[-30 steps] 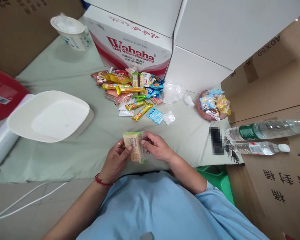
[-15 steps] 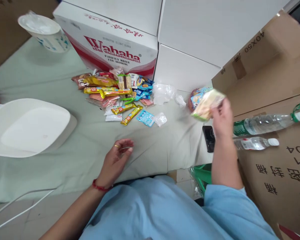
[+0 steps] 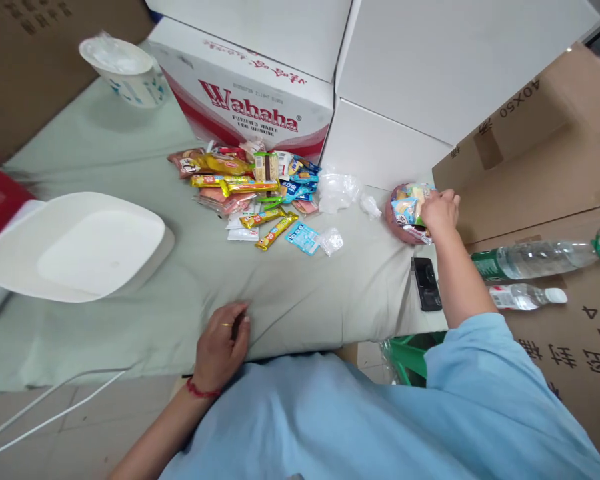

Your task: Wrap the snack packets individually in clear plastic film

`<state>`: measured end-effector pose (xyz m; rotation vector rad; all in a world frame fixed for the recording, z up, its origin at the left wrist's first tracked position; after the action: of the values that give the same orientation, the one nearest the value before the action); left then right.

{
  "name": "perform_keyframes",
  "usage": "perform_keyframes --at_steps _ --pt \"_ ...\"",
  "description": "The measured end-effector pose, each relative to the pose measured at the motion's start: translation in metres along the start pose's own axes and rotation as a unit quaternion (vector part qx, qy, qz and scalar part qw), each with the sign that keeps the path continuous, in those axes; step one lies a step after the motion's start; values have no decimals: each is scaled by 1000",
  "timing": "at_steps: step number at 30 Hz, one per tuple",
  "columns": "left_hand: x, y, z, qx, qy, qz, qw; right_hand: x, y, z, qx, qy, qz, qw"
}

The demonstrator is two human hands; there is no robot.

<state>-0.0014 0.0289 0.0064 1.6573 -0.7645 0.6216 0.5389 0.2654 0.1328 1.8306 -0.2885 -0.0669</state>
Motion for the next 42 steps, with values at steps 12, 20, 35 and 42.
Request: perform_keyframes --at_steps 12,20,35,42 --pt "10 -2 3 21 -66 -27 997 -92 -4 98 -30 75 13 997" --pt "9 -4 3 16 -68 -22 997 -48 -38 103 -28 14 -2 1000" --pt "14 -10 5 -4 -118 -59 991 81 -61 77 50 -37 -89 994" --pt "28 -7 2 1 -153 -92 984 96 -79 41 99 -12 -128 987"
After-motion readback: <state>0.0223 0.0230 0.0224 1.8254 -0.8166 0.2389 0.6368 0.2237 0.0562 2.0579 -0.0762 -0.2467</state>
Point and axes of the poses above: each hand's wrist, its own z-axis away from the middle knuckle, its own y-axis out of the back of the hand, x = y × z, the point moved 8 cm from there along -z, towards the middle knuckle, and after that the axes turned 4 degrees about y, right-handed, at the moved point
